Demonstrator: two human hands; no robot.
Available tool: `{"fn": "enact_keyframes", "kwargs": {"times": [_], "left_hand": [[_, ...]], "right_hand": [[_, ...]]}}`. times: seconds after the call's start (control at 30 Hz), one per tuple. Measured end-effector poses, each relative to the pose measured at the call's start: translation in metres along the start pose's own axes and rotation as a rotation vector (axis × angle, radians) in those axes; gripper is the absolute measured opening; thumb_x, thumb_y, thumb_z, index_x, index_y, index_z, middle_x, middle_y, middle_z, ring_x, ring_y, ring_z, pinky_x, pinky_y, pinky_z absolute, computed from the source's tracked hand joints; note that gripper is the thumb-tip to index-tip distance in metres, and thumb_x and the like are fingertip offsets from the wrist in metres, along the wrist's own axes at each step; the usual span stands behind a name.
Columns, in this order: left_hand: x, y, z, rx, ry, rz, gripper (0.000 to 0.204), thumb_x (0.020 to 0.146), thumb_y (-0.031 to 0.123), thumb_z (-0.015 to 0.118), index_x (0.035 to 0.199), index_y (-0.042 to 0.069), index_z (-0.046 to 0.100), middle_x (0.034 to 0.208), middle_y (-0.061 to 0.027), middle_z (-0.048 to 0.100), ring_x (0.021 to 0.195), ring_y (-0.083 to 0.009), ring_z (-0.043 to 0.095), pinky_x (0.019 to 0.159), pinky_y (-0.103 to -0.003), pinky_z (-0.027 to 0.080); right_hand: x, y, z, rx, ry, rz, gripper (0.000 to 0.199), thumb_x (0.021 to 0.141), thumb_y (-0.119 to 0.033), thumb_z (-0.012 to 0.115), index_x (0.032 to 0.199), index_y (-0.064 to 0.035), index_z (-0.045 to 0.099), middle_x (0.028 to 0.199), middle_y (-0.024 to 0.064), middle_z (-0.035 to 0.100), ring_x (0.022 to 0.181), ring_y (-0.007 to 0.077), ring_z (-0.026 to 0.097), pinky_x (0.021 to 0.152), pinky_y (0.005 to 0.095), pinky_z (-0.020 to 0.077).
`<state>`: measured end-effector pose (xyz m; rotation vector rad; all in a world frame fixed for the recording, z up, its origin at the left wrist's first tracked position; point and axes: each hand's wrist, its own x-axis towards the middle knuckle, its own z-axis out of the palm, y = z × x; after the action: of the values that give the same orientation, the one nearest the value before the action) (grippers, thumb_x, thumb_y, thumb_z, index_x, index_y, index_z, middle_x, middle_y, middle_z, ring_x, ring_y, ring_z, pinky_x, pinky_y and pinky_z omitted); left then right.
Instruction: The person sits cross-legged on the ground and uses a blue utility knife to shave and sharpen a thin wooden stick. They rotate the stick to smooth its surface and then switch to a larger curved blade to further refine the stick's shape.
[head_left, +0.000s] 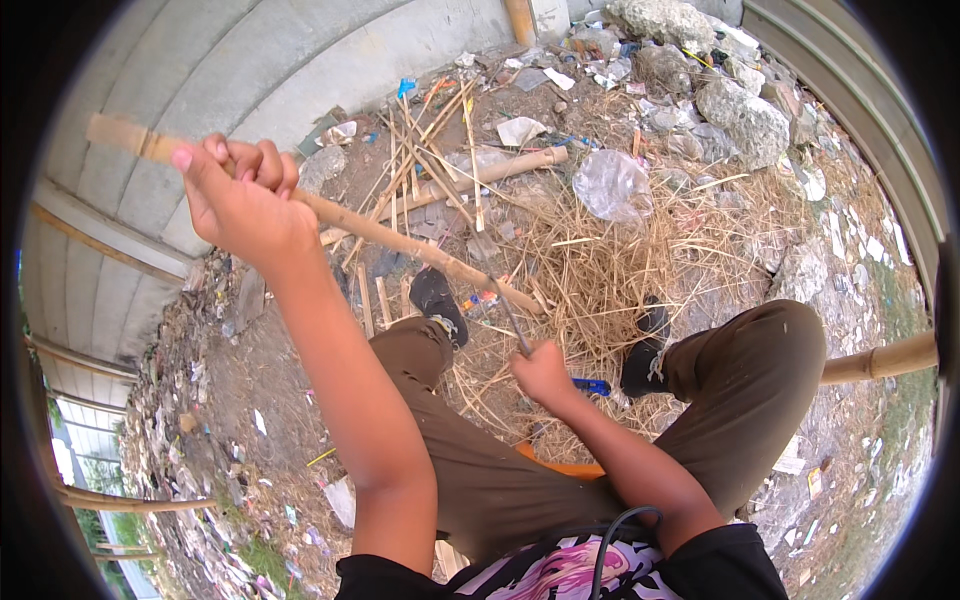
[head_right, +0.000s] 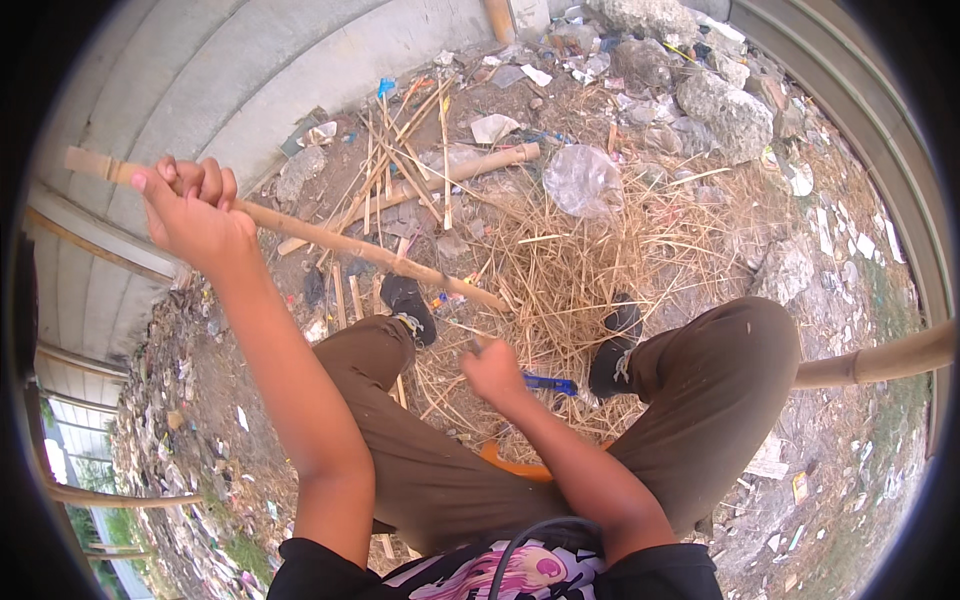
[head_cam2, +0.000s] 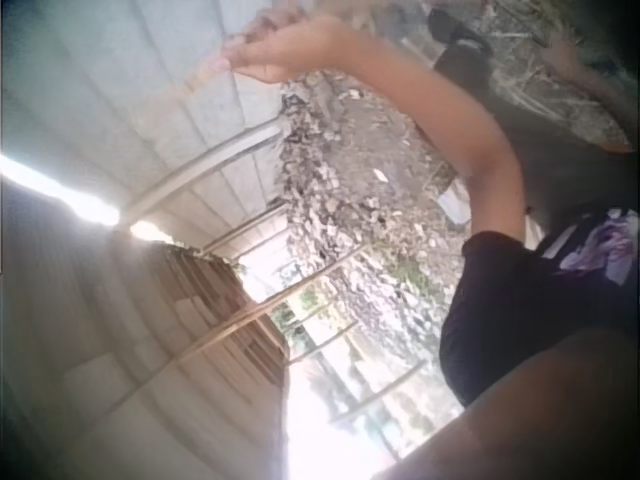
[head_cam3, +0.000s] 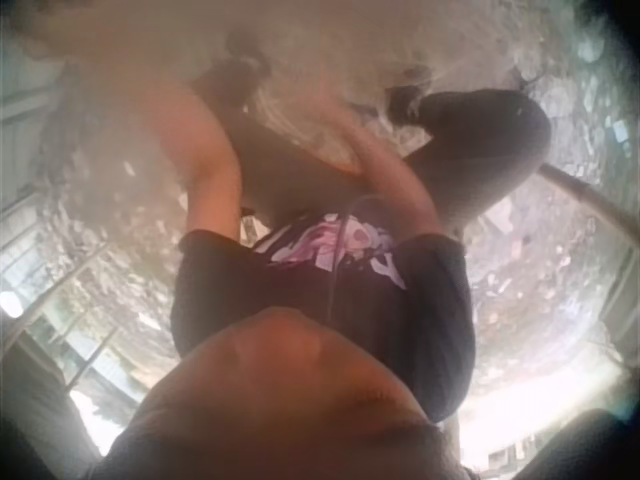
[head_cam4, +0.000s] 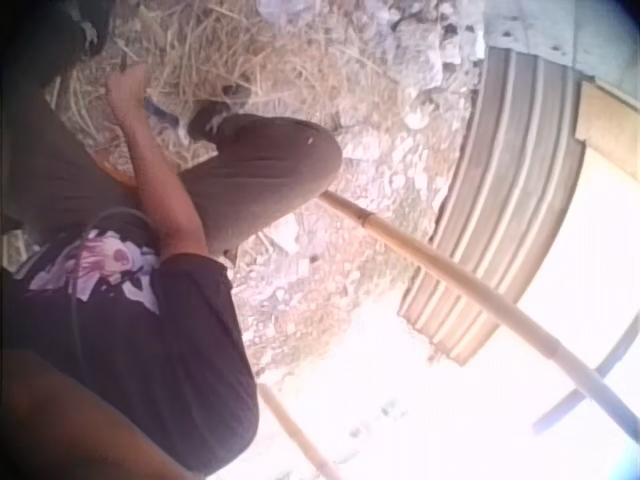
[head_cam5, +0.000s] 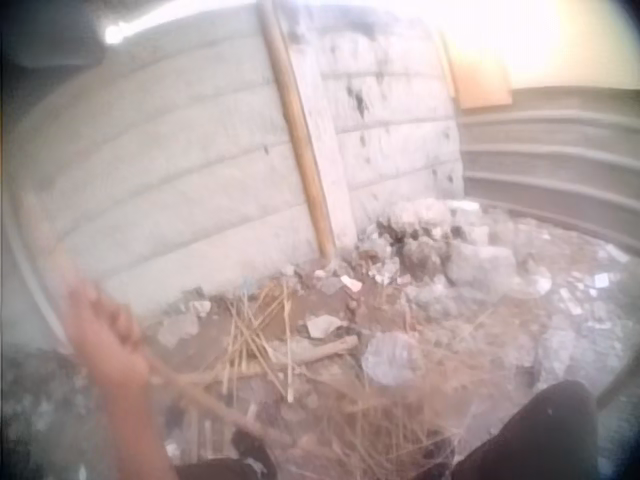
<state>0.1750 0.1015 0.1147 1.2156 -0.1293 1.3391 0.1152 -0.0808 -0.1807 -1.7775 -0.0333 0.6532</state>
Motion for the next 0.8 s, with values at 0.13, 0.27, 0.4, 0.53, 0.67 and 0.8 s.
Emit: {"fn": "enact_keyframes", "kwargs": {"times": [0.13, 0.27, 0.4, 0.53, 0.67, 0.8], "left_hand": [[0.008, -0.006, -0.011, -0.020, 0.005, -0.029, 0.040, 0.106, 0.040, 0.048, 0.084, 0.008, 0.042, 0.062, 0.0026, 0.027, 0.049, -0.0072, 0.019, 0.043, -0.024, 0.016], [0.005, -0.006, -0.007, -0.041, -0.030, -0.015, 0.042, 0.106, 0.045, 0.049, 0.084, 0.008, 0.042, 0.059, 0.0036, 0.026, 0.046, -0.0058, 0.019, 0.042, -0.023, 0.016], [0.000, 0.003, -0.002, -0.013, -0.057, -0.009, 0.041, 0.106, 0.043, 0.047, 0.085, 0.008, 0.042, 0.061, 0.0033, 0.026, 0.047, -0.0062, 0.019, 0.042, -0.023, 0.016], [0.007, 0.002, -0.016, -0.036, -0.047, -0.038, 0.040, 0.107, 0.041, 0.046, 0.085, 0.008, 0.042, 0.062, 0.0032, 0.027, 0.048, -0.0071, 0.018, 0.043, -0.024, 0.016], [0.006, -0.007, -0.007, -0.063, -0.080, -0.067, 0.040, 0.107, 0.042, 0.046, 0.085, 0.009, 0.042, 0.064, 0.0031, 0.029, 0.049, -0.0066, 0.021, 0.042, -0.023, 0.018], [0.009, -0.008, -0.009, -0.063, -0.078, -0.077, 0.039, 0.107, 0.042, 0.046, 0.085, 0.010, 0.042, 0.065, 0.0028, 0.031, 0.050, -0.0068, 0.023, 0.041, -0.023, 0.019]], "right_hand": [[0.004, -0.002, -0.006, -0.109, 0.037, 0.028, 0.025, 0.086, -0.017, 0.062, 0.074, 0.0050, 0.060, 0.061, 0.0201, 0.063, 0.057, 0.0256, 0.065, 0.054, 0.0409, 0.0484], [-0.024, -0.042, 0.000, 0.056, 0.020, -0.305, 0.027, 0.084, -0.015, 0.063, 0.065, 0.0007, 0.049, 0.055, 0.0088, 0.050, 0.051, 0.0150, 0.045, 0.051, 0.0385, 0.0408], [-0.003, 0.035, 0.017, 0.076, 0.048, -0.078, 0.025, 0.085, -0.018, 0.064, 0.071, 0.0012, 0.057, 0.059, 0.0068, 0.056, 0.054, 0.0165, 0.050, 0.052, 0.0377, 0.0410], [0.035, 0.115, -0.023, -0.400, 0.070, 0.250, 0.024, 0.081, -0.019, 0.067, 0.082, 0.0050, 0.068, 0.068, 0.0151, 0.062, 0.053, 0.0227, 0.060, 0.054, 0.0421, 0.0498], [0.050, 0.107, -0.004, 0.053, 0.138, 0.469, 0.025, 0.079, -0.019, 0.063, 0.076, 0.0056, 0.068, 0.062, 0.0203, 0.063, 0.051, 0.0274, 0.063, 0.045, 0.0431, 0.0485], [0.050, 0.075, -0.003, -0.146, 0.193, 0.133, 0.026, 0.080, -0.020, 0.064, 0.081, 0.0061, 0.069, 0.062, 0.0179, 0.063, 0.058, 0.0256, 0.066, 0.055, 0.0404, 0.0514]]}}
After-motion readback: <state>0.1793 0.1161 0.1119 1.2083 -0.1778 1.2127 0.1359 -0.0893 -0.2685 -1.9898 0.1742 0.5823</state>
